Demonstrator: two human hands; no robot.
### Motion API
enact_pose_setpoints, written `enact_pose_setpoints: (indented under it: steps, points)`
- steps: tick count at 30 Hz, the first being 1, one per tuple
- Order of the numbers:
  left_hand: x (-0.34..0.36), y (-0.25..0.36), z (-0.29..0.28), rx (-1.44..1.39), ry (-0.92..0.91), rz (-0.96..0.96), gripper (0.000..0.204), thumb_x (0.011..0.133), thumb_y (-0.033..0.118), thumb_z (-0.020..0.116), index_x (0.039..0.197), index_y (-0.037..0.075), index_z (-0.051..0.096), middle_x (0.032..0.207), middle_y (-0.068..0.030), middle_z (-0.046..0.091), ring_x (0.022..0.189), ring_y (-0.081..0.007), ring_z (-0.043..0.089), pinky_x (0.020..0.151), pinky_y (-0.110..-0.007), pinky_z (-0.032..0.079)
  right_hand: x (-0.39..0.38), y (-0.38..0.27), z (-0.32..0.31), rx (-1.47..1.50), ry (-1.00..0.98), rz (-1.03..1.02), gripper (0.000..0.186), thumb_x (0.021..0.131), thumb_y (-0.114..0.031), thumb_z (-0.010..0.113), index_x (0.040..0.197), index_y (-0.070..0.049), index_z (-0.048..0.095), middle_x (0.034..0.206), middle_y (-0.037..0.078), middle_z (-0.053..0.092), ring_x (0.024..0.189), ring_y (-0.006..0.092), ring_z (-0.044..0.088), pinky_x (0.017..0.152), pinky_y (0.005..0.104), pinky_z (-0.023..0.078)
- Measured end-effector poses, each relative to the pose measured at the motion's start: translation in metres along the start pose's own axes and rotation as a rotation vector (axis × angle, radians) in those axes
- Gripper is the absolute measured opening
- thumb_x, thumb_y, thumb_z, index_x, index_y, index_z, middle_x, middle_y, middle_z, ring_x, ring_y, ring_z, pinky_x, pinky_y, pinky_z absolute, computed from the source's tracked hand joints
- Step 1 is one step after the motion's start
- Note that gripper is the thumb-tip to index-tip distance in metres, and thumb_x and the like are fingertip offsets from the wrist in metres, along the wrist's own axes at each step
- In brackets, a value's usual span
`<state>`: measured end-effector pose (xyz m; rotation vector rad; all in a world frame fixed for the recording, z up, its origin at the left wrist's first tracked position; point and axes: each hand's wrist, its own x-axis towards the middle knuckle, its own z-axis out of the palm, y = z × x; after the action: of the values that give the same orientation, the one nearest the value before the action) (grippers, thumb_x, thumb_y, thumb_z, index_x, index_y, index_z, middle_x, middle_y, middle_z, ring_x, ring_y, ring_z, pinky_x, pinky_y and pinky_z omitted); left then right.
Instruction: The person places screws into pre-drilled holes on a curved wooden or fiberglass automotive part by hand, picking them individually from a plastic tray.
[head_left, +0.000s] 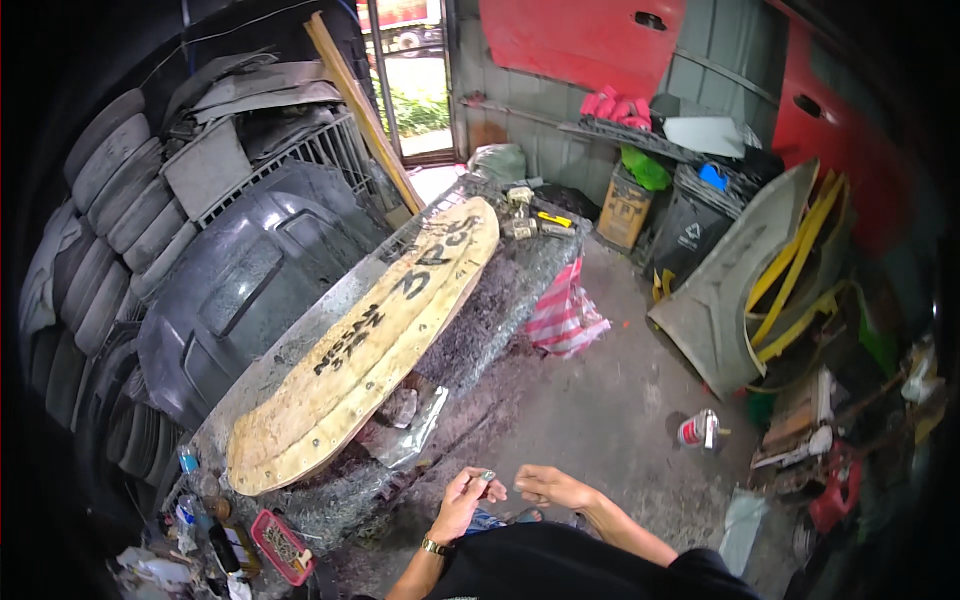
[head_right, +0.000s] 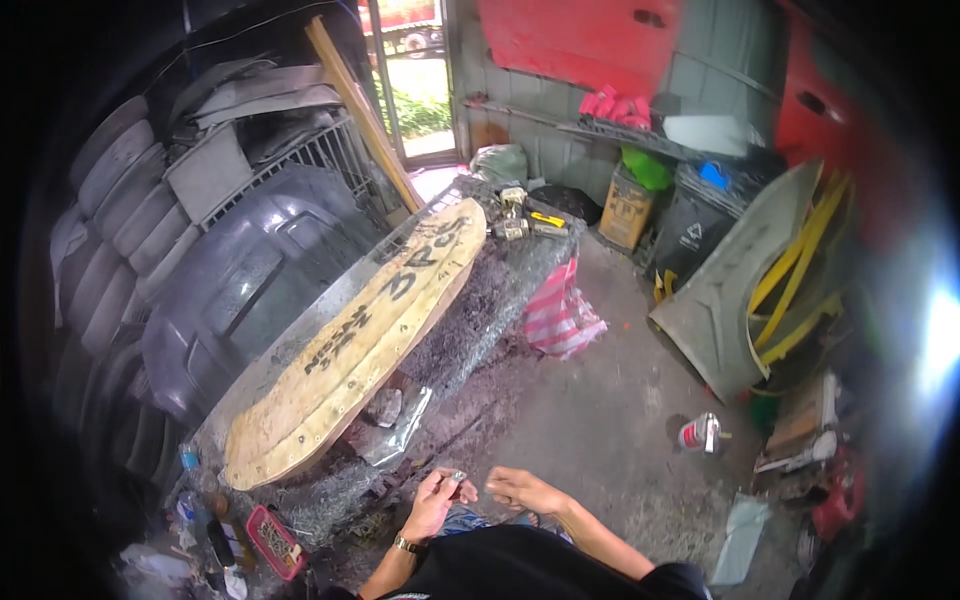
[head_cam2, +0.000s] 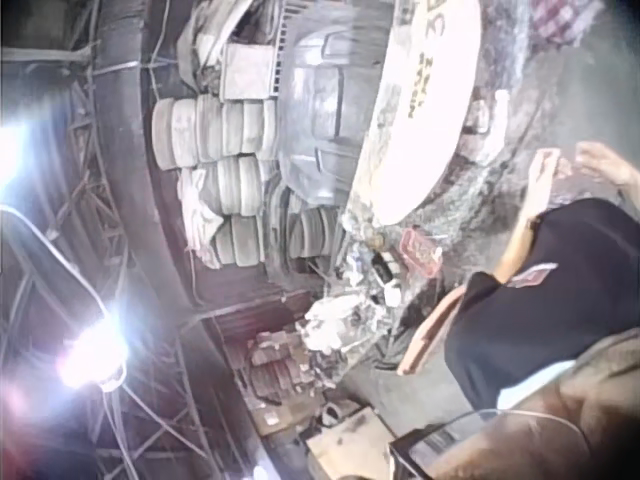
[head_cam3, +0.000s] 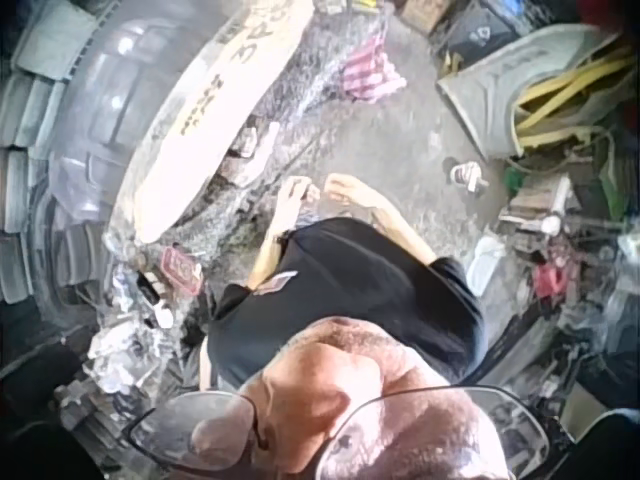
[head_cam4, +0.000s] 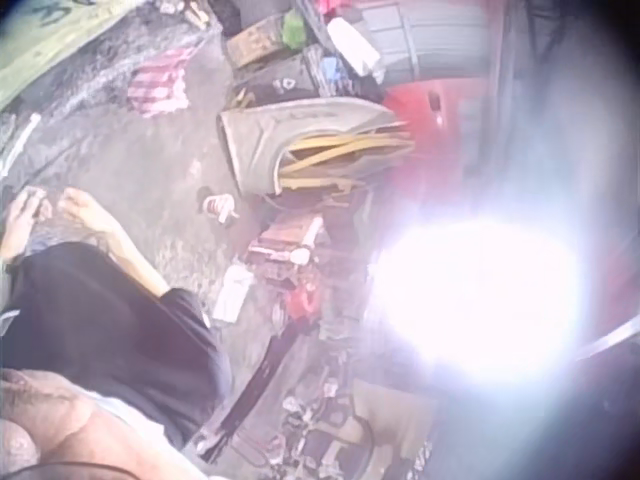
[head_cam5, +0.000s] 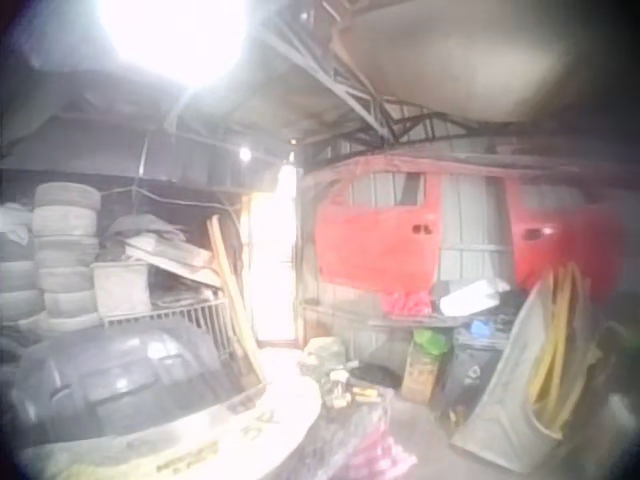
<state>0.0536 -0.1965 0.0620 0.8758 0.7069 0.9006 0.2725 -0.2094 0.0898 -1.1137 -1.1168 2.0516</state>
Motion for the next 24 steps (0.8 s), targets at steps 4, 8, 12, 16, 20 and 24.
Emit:
enact_pose_setpoints:
  steps: [4, 8, 12, 16, 20, 24]
  points:
    - [0.064, 0.003, 0.048, -0.089, -0.031, -0.086, 0.021, 0.099, 0.018, 0.045, 0.109, 0.000, 0.050, 0.099, -0.0164, 0.064, 0.089, -0.0204, 0.063, 0.075, -0.028, 0.049, -0.025, 0.029, -0.071, 0.311, 0.306, -0.073, 0.010, 0.094, -0.016, 0.057, 0.091, -0.007, 0.055, 0.071, 0.003, 0.054, 0.054, 0.0060, 0.037, 0.046, 0.0222, 0.028]
    - [0.126, 0.002, 0.072, -0.103, -0.001, -0.054, 0.021, 0.099, 0.018, 0.046, 0.110, 0.001, 0.050, 0.103, -0.0174, 0.063, 0.091, -0.0206, 0.063, 0.076, -0.027, 0.050, -0.031, 0.032, -0.122, 0.516, 0.426, -0.160, 0.009, 0.090, -0.010, 0.061, 0.082, -0.007, 0.057, 0.070, 0.007, 0.058, 0.052, 0.0079, 0.037, 0.049, 0.0228, 0.029]
    - [0.198, -0.015, 0.077, -0.179, 0.040, -0.028, 0.019, 0.097, 0.016, 0.051, 0.110, 0.003, 0.051, 0.101, -0.0137, 0.063, 0.089, -0.0183, 0.062, 0.078, -0.029, 0.048, -0.025, 0.031, -0.178, 0.527, 0.517, -0.171, 0.005, 0.090, -0.008, 0.060, 0.085, -0.007, 0.057, 0.073, 0.007, 0.059, 0.053, 0.0089, 0.041, 0.049, 0.0240, 0.032]
    - [0.289, -0.044, 0.075, -0.173, 0.127, -0.067, 0.015, 0.095, 0.016, 0.055, 0.103, 0.004, 0.056, 0.092, -0.0071, 0.062, 0.080, -0.0133, 0.059, 0.073, -0.025, 0.046, -0.022, 0.004, -0.233, 0.455, 0.552, -0.130, 0.003, 0.090, -0.008, 0.060, 0.087, -0.007, 0.058, 0.074, 0.008, 0.060, 0.056, 0.0101, 0.046, 0.051, 0.0234, 0.035]
    - [0.371, -0.043, 0.076, -0.228, 0.248, 0.052, 0.013, 0.093, 0.016, 0.058, 0.097, 0.004, 0.058, 0.088, -0.0064, 0.066, 0.077, -0.0129, 0.062, 0.069, -0.025, 0.050, -0.007, -0.026, -0.296, 0.389, 0.594, -0.151, 0.002, 0.090, -0.005, 0.058, 0.090, -0.007, 0.058, 0.077, 0.009, 0.061, 0.059, 0.0108, 0.049, 0.054, 0.0243, 0.039]
    - [0.437, -0.033, 0.051, -0.226, 0.422, 0.109, 0.014, 0.091, 0.016, 0.060, 0.099, 0.005, 0.059, 0.086, -0.0057, 0.066, 0.074, -0.0117, 0.062, 0.066, -0.024, 0.049, 0.021, -0.066, -0.345, 0.351, 0.600, -0.175, 0.005, 0.091, -0.002, 0.055, 0.095, -0.005, 0.056, 0.078, 0.009, 0.060, 0.062, 0.0117, 0.049, 0.057, 0.0253, 0.039]
